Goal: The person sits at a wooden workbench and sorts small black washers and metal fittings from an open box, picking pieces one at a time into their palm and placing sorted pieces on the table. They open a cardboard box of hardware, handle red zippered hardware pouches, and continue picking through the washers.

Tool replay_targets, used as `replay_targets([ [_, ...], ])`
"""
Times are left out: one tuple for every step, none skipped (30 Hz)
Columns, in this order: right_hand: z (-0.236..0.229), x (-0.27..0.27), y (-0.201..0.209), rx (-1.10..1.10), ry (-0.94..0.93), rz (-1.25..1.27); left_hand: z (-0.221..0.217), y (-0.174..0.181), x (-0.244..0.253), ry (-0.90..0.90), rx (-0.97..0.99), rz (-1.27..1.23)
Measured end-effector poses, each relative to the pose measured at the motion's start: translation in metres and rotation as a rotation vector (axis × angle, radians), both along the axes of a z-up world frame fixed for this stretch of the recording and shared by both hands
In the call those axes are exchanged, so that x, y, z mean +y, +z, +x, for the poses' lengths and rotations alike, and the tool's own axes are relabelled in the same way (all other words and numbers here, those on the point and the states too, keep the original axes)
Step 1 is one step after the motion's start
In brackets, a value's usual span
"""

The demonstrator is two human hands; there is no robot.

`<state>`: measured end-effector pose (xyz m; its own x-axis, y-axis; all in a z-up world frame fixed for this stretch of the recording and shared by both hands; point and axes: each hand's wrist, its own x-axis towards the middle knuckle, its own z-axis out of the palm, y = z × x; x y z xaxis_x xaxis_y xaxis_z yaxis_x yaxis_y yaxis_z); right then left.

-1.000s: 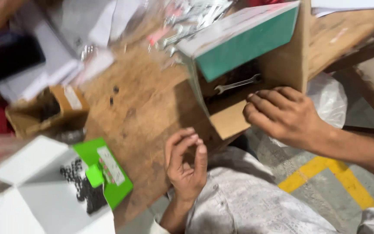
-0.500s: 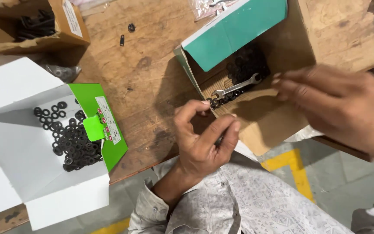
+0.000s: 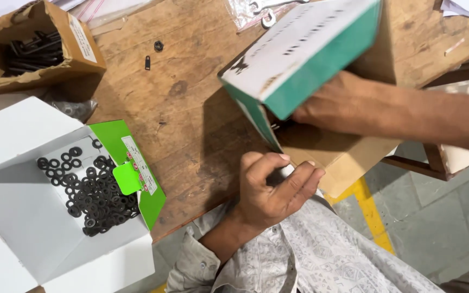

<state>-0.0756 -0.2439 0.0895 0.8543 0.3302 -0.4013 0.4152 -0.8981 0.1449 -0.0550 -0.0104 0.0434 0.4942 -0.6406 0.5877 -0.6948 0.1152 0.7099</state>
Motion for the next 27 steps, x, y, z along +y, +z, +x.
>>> replay_targets([
  [0.001,-0.002,0.003,-0.352,0.098,0.139,-0.002,-0.002,0.001,-0.019,-0.033,0.006],
  [0.003,0.003,0.018,-0.355,0.093,0.138,-0.003,-0.004,0.001,-0.024,-0.035,0.007],
  [0.005,0.007,0.033,0.117,0.011,-0.05,-0.005,-0.007,0.001,-0.014,-0.052,0.002],
  [0.007,0.011,0.048,0.588,-0.072,-0.237,-0.007,-0.009,0.001,-0.004,-0.069,-0.002],
  [-0.011,0.01,0.06,0.589,-0.069,-0.233,-0.005,-0.006,-0.001,-0.003,-0.068,0.003],
  [-0.029,0.01,0.072,0.317,-0.119,-0.078,-0.003,-0.003,-0.002,0.022,-0.028,0.016],
  [-0.045,0.009,0.083,0.038,-0.167,0.072,0.001,-0.001,-0.004,0.048,0.006,0.024],
  [-0.079,-0.015,0.076,0.031,-0.164,0.074,0.003,0.0,-0.005,0.051,-0.001,0.025],
  [-0.114,-0.039,0.067,-0.142,-0.3,0.293,0.004,0.001,-0.005,0.057,0.006,0.021],
  [-0.149,-0.064,0.058,-0.317,-0.436,0.513,0.005,0.001,-0.006,0.062,0.013,0.016],
  [-0.151,-0.081,0.045,-0.316,-0.437,0.518,0.004,0.001,-0.006,0.063,0.013,0.021],
  [-0.154,-0.099,0.031,-0.252,-0.575,0.469,0.003,0.001,-0.005,0.054,0.003,0.026],
  [-0.156,-0.116,0.018,-0.192,-0.713,0.417,0.002,0.001,-0.005,0.045,-0.01,0.028],
  [-0.153,-0.133,0.008,-0.195,-0.714,0.419,-0.001,0.0,-0.005,0.044,-0.013,0.029],
  [-0.151,-0.149,-0.002,-0.107,-0.925,0.339,-0.003,-0.002,-0.004,0.042,-0.03,0.029],
  [-0.149,-0.164,-0.012,-0.019,-1.135,0.255,-0.005,-0.004,-0.003,0.04,-0.048,0.028],
  [-0.141,-0.163,-0.016,-0.025,-1.139,0.256,-0.006,-0.004,-0.005,0.035,-0.053,0.026],
  [-0.133,-0.162,-0.02,-0.087,-1.019,0.237,-0.007,-0.004,-0.006,0.062,-0.055,0.023],
  [-0.123,-0.161,-0.024,-0.144,-0.894,0.22,-0.009,-0.003,-0.006,0.094,-0.055,0.023],
  [-0.117,-0.155,-0.026,-0.146,-0.892,0.222,-0.01,-0.002,-0.006,0.096,-0.057,0.023],
  [-0.108,-0.15,-0.026,-0.199,-0.777,0.178,-0.01,-0.001,-0.006,0.103,-0.036,0.032],
  [-0.099,-0.145,-0.027,-0.25,-0.662,0.134,-0.01,0.0,-0.007,0.11,-0.015,0.04],
  [-0.098,-0.142,-0.023,-0.252,-0.654,0.134,-0.011,0.001,-0.007,0.117,-0.017,0.038],
  [-0.098,-0.139,-0.019,-0.288,-0.69,0.13,-0.012,0.001,-0.007,0.119,-0.012,0.038],
  [-0.098,-0.135,-0.015,-0.322,-0.729,0.127,-0.012,0.002,-0.006,0.119,-0.005,0.04],
  [-0.097,-0.126,-0.004,-0.322,-0.724,0.127,-0.012,0.0,-0.007,0.123,-0.006,0.039],
  [-0.097,-0.117,0.008,-0.363,-0.846,0.286,-0.012,-0.001,-0.008,0.121,-0.002,0.029],
])
